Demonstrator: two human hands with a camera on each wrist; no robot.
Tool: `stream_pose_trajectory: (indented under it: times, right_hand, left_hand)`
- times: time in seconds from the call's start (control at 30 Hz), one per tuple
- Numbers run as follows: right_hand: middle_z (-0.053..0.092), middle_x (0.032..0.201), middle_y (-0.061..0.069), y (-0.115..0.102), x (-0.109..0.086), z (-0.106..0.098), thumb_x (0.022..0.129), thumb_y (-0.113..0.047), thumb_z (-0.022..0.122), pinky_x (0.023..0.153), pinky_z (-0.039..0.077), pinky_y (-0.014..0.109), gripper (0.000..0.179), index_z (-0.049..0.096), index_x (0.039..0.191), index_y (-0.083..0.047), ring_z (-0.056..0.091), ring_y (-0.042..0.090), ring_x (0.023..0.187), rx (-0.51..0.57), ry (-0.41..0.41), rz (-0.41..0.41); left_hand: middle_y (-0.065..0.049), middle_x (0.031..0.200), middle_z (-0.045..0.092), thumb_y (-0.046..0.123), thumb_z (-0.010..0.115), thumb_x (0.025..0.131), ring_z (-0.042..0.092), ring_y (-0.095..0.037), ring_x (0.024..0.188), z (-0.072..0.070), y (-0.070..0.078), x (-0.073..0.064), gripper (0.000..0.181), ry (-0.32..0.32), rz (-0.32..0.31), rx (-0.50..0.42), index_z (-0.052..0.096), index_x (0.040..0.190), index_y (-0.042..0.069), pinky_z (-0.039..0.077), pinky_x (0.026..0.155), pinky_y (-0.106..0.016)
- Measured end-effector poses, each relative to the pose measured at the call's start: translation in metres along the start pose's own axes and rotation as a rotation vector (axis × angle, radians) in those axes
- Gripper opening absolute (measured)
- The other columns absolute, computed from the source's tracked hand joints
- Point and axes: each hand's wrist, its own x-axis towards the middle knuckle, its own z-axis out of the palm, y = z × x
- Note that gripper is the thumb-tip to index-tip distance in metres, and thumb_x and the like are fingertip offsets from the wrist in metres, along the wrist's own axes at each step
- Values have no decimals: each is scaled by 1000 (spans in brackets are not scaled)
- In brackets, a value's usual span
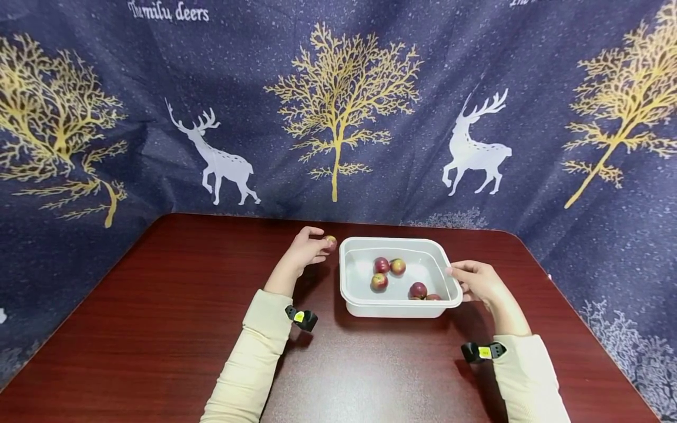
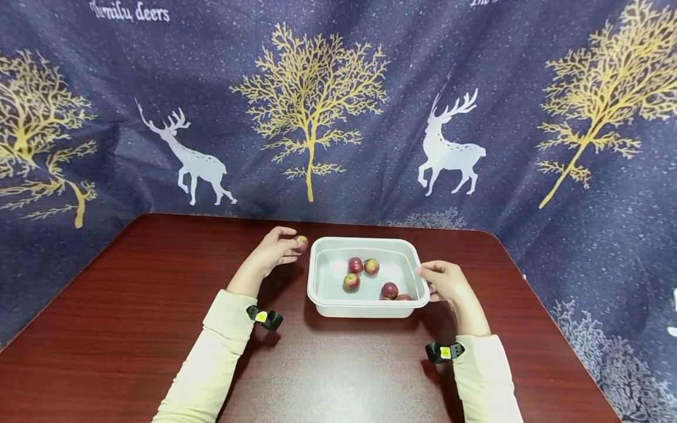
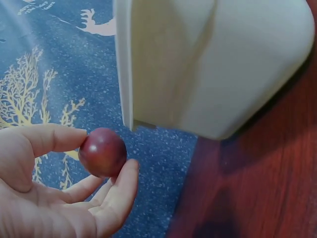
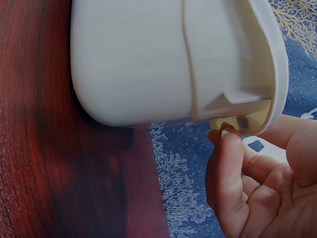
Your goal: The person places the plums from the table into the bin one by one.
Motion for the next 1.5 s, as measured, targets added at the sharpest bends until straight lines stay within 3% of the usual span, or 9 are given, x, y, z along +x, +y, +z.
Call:
stream_pose_trajectory:
  times: [0.13, 0.37, 0.6, 0.8, 1.03, 1.17, 1.4, 1.5]
  right_hand:
    - [59, 67, -7, 0, -1, -2, 91, -22, 56, 53, 54, 24, 51, 42, 126, 12, 57, 4, 55, -3, 7, 6]
    - [59, 66, -8, -1, -4, -5, 91, -21, 55, 54, 54, 25, 50, 41, 125, 13, 57, 3, 55, 2, 13, 2]
    - [59, 66, -7, -2, -6, -6, 91, -22, 55, 52, 54, 24, 51, 42, 125, 13, 57, 3, 55, -11, 25, -1]
    - [59, 65, -7, -2, -5, -5, 91, -20, 55, 52, 54, 25, 49, 43, 125, 13, 57, 4, 55, -24, 36, 5]
    - [59, 65, -6, 0, 0, 0, 90, -19, 56, 52, 54, 26, 47, 45, 124, 12, 57, 4, 54, -25, 35, -5]
    - [59, 65, -6, 1, 0, 1, 90, -19, 56, 52, 54, 26, 47, 45, 124, 12, 58, 5, 55, -31, 37, 0]
    - [59, 65, -6, -3, -3, 0, 90, -21, 57, 53, 54, 26, 47, 46, 124, 11, 57, 5, 55, -39, 47, 3]
    - [58, 66, -6, -3, -3, 0, 90, -20, 56, 53, 54, 26, 47, 46, 124, 11, 57, 5, 55, -34, 47, 3]
  left_hand:
    - [-21, 110, 57, 7, 56, 87, 62, -21, 85, 1, 3, -2, 48, -47, 10, -26, 34, 129, -2, 49, 92, -43]
    - [-21, 118, 54, 9, 56, 88, 59, -36, 106, 5, 9, -5, 46, -131, 25, -70, 35, 127, -2, 49, 92, -42]
    - [-19, 118, 52, 8, 59, 87, 63, -25, 92, 17, 16, -11, 46, -194, 6, -95, 37, 126, -2, 47, 93, -43]
    - [-18, 113, 56, 6, 60, 86, 62, -29, 97, 26, 16, -16, 42, -236, -4, -97, 41, 122, -2, 46, 95, -43]
    - [-18, 109, 61, 5, 60, 86, 64, -23, 88, 38, 16, -24, 39, -281, 12, -57, 42, 120, -2, 51, 90, -39]
    - [-20, 110, 60, 9, 63, 85, 64, -21, 90, 47, 20, -23, 37, -340, 27, -27, 45, 116, 0, 52, 87, -37]
    - [-18, 110, 57, 7, 63, 85, 64, -23, 93, 66, 33, -21, 37, -382, -11, 83, 46, 117, 0, 51, 90, -39]
    - [-18, 108, 58, 6, 62, 85, 64, -27, 93, 72, 30, -21, 37, -400, -36, 85, 45, 117, -1, 49, 91, -41]
